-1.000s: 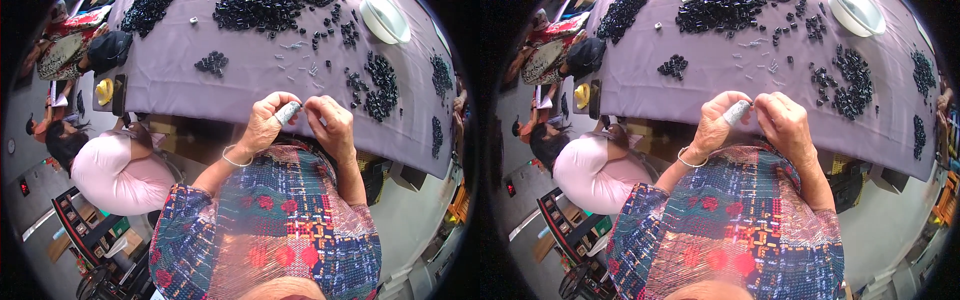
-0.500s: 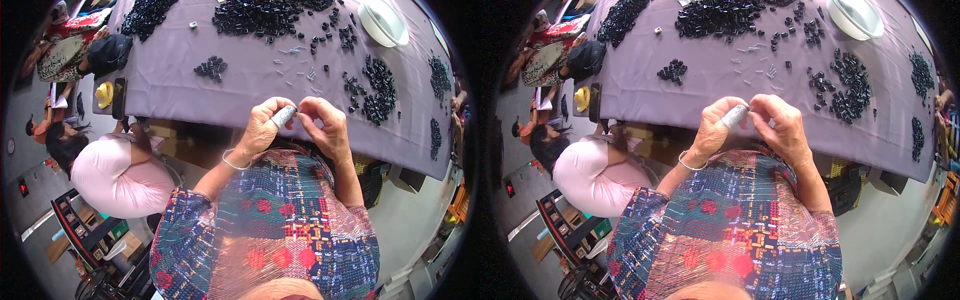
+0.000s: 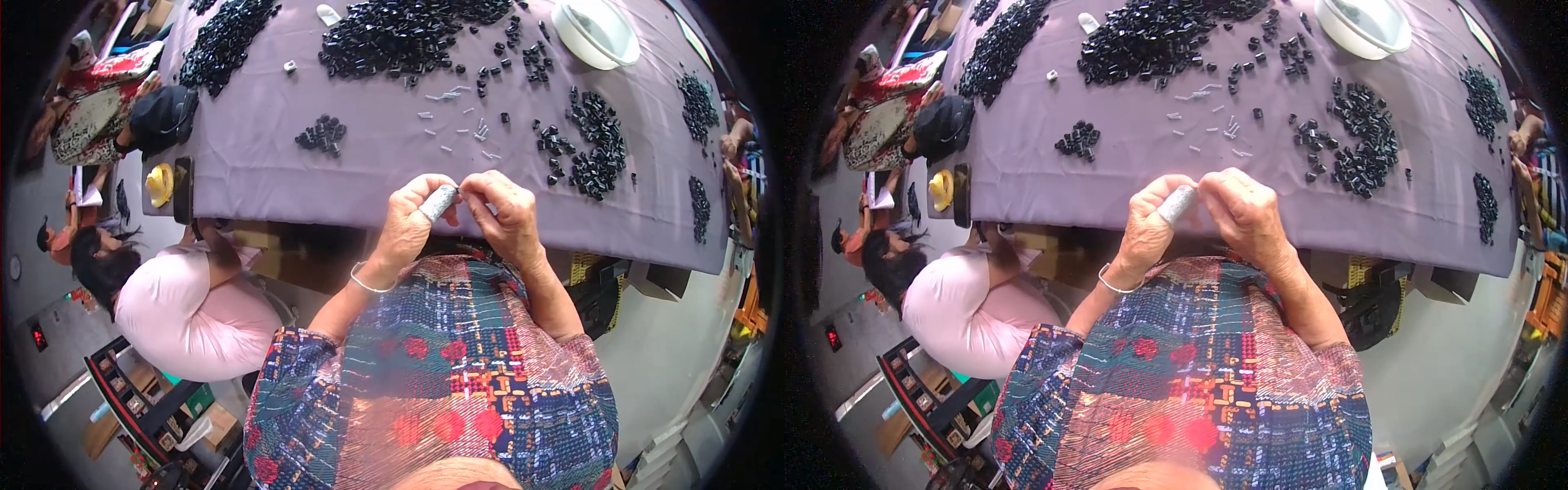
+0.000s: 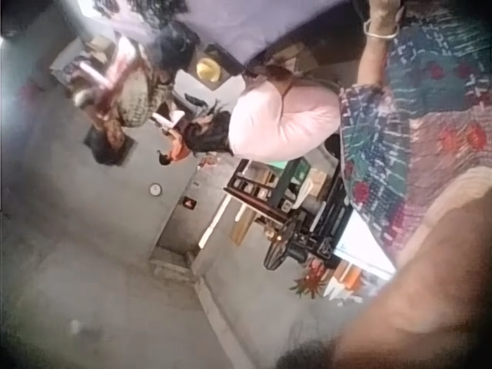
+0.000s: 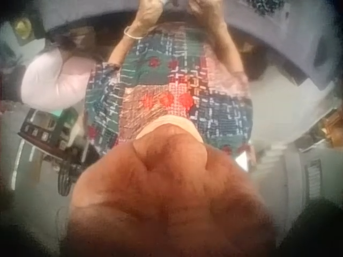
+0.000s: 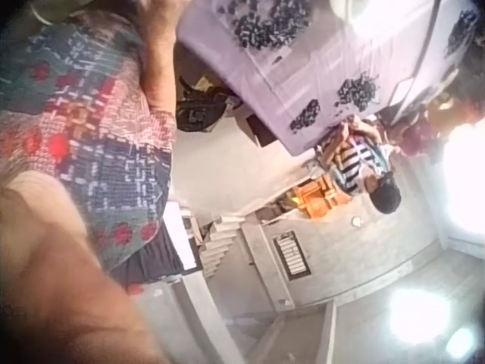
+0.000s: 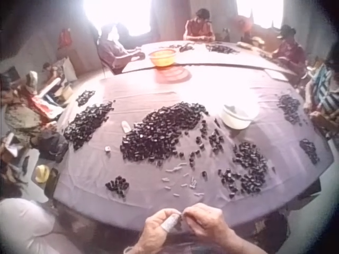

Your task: The person assembles plastic cord locks by picking up plastic components and springs from the table and fitting them together by hand.

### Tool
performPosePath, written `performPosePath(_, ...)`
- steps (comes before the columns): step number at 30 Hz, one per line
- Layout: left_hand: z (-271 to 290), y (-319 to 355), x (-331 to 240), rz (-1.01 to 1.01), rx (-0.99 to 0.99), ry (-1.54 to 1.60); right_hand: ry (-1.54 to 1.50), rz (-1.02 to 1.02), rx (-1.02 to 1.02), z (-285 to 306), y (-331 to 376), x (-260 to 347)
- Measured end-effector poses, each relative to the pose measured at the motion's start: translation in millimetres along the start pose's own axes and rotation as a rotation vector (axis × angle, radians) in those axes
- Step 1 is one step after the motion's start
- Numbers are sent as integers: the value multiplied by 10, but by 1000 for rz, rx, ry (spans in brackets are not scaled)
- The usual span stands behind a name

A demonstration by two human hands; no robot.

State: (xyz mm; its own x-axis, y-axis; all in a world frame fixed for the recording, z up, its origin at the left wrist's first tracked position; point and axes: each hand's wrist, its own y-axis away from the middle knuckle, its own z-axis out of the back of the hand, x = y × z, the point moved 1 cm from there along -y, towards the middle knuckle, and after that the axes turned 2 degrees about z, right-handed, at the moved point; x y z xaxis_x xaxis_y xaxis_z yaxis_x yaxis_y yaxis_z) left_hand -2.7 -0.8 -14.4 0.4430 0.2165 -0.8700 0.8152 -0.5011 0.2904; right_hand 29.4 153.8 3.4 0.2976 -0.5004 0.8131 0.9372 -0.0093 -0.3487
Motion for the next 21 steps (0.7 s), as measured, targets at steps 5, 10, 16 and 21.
performPosePath(5,26,9,59,28,-43,82,10,-11,4,-40,8,-11)
performPosePath(10,54,-81,91,94,4,335,-14,-88,-142,152,-133,-70)
performPosePath(16,109,-89,74,30,82,386,817,-102,-249,278,-390,-587)
performPosePath(21,107,-69,74,29,61,362,924,-82,-194,154,-440,-776)
